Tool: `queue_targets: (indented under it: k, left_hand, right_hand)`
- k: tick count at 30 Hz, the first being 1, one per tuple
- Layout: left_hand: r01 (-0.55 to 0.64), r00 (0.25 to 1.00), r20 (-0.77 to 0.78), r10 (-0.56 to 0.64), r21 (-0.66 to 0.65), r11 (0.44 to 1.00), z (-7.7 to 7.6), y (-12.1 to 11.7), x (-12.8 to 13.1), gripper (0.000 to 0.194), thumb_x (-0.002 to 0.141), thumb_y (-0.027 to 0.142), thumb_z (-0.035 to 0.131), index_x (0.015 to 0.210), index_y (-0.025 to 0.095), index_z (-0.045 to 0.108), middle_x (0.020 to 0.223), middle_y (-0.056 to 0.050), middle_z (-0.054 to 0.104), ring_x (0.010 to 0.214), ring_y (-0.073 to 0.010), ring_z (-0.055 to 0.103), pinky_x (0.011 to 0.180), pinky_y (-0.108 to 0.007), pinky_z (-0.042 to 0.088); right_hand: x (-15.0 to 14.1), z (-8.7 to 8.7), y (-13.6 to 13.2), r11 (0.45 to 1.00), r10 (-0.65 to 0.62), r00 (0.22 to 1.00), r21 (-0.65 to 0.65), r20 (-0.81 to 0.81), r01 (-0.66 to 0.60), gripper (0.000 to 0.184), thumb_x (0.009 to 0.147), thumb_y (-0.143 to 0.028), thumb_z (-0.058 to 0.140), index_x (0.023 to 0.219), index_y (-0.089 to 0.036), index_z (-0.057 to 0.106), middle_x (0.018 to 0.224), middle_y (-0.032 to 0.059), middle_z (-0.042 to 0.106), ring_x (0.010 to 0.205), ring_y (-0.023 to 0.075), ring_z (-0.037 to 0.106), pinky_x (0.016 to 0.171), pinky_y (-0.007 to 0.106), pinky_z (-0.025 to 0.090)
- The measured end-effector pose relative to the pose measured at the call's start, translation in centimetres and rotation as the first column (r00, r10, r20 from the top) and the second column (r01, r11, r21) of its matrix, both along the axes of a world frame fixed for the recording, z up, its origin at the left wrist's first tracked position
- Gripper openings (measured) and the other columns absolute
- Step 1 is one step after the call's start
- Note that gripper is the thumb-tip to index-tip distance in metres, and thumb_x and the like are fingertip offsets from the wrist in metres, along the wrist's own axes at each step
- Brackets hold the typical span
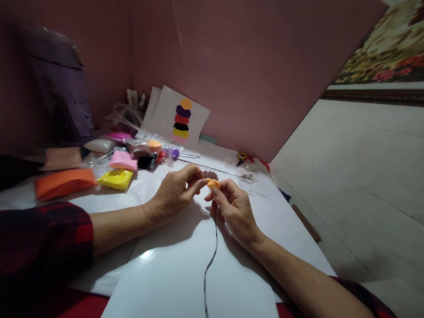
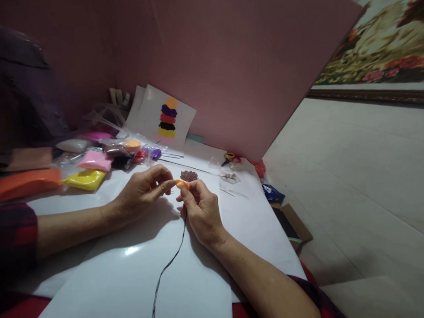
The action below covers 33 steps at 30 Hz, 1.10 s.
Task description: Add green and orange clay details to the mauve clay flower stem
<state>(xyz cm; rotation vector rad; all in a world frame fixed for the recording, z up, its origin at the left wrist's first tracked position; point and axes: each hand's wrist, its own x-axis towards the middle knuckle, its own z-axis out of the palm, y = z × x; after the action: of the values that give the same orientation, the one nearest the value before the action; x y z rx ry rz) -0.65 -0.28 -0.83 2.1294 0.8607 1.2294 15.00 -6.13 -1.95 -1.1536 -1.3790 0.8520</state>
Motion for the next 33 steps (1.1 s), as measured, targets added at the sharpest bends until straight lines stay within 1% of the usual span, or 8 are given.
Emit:
queue_targets:
  k: [5,9,13,17,20,25,29,33]
  left_hand:
    - [-0.009,0.999,-0.031,0.008,-0.023,1.0,0.15,-0.17,0.01,0.016,0.089,0.03,0.051,0.078,0.018,0.055,0.066,0.001,0.06,0.06,-0.0123,0.055,0.059,-0.025,0.041]
    - [0.035,0.997,-0.068,-0.038,-0.053,0.998,0.16,-0.21,0.05,0.017,0.089,0.031,0.05,0.08,0.019,0.058,0.071,0.001,0.063,0.066,-0.014,0.057,0.062,-0.026,0.043]
    - [0.081,0.993,-0.082,-0.088,-0.081,0.993,0.2,-0.22,0.01,0.019,0.089,0.029,0.048,0.079,0.018,0.06,0.071,0.0,0.065,0.067,-0.0144,0.058,0.064,-0.027,0.044]
    - [0.111,0.987,-0.103,-0.122,-0.104,0.988,0.22,-0.3,-0.06,0.022,0.091,0.029,0.048,0.081,0.017,0.062,0.072,-0.001,0.066,0.068,-0.015,0.059,0.066,-0.027,0.044]
    - [0.119,0.986,-0.109,-0.129,-0.096,0.988,0.16,-0.27,-0.02,0.021,0.091,0.029,0.048,0.081,0.017,0.063,0.072,-0.001,0.066,0.068,-0.0149,0.059,0.065,-0.027,0.043]
    - [0.123,0.986,-0.101,-0.132,-0.085,0.989,-0.08,-0.12,0.07,0.021,0.09,0.029,0.049,0.082,0.017,0.064,0.071,-0.001,0.066,0.067,-0.0144,0.058,0.064,-0.026,0.042]
    - [0.123,0.986,-0.1,-0.131,-0.082,0.989,-0.31,-0.05,0.07,0.021,0.09,0.028,0.049,0.08,0.017,0.063,0.071,-0.001,0.067,0.066,-0.0143,0.057,0.064,-0.026,0.042]
    - [0.117,0.987,-0.101,-0.122,-0.055,0.992,-0.55,0.11,0.13,0.021,0.089,0.027,0.048,0.079,0.016,0.062,0.068,-0.001,0.065,0.063,-0.0139,0.057,0.062,-0.026,0.041]
  right_hand:
    - [0.05,-0.05,0.0,0.999,0.036,0.999,-0.007,0.03,-0.036,0.026,0.089,-0.044,0.062,0.086,-0.019,0.057,0.075,-0.0003,0.065,0.05,0.0079,0.054,0.043,0.022,0.04]
    - [0.24,-0.18,0.0,0.996,0.089,0.993,0.016,0.079,-0.09,0.023,0.09,-0.042,0.063,0.086,-0.019,0.059,0.074,-0.0002,0.064,0.054,0.0089,0.055,0.048,0.023,0.042]
    - [0.25,-0.11,-0.07,0.994,0.1,0.991,0.032,0.091,-0.103,0.022,0.09,-0.04,0.063,0.084,-0.019,0.06,0.073,-0.0005,0.063,0.056,0.0098,0.055,0.052,0.023,0.045]
    - [0.14,0.02,-0.08,0.993,0.104,0.989,0.039,0.105,-0.109,0.021,0.09,-0.039,0.062,0.081,-0.019,0.06,0.072,-0.0008,0.062,0.056,0.0098,0.055,0.052,0.023,0.045]
    - [0.1,0.06,-0.07,0.994,0.095,0.989,0.036,0.11,-0.099,0.021,0.09,-0.038,0.062,0.081,-0.019,0.059,0.072,-0.0008,0.062,0.056,0.0099,0.055,0.051,0.023,0.044]
    - [0.14,0.05,-0.17,0.995,0.09,0.989,0.038,0.117,-0.096,0.021,0.09,-0.038,0.062,0.081,-0.019,0.059,0.072,-0.0009,0.061,0.057,0.0102,0.055,0.053,0.023,0.045]
    - [0.19,0.1,-0.21,0.995,0.085,0.987,0.03,0.139,-0.09,0.02,0.09,-0.036,0.061,0.082,-0.018,0.06,0.072,-0.0008,0.061,0.056,0.0101,0.054,0.053,0.024,0.044]
    - [0.21,0.09,-0.15,0.995,0.085,0.983,0.037,0.16,-0.092,0.019,0.09,-0.035,0.06,0.083,-0.018,0.06,0.073,-0.0002,0.06,0.058,0.0109,0.055,0.055,0.025,0.045]
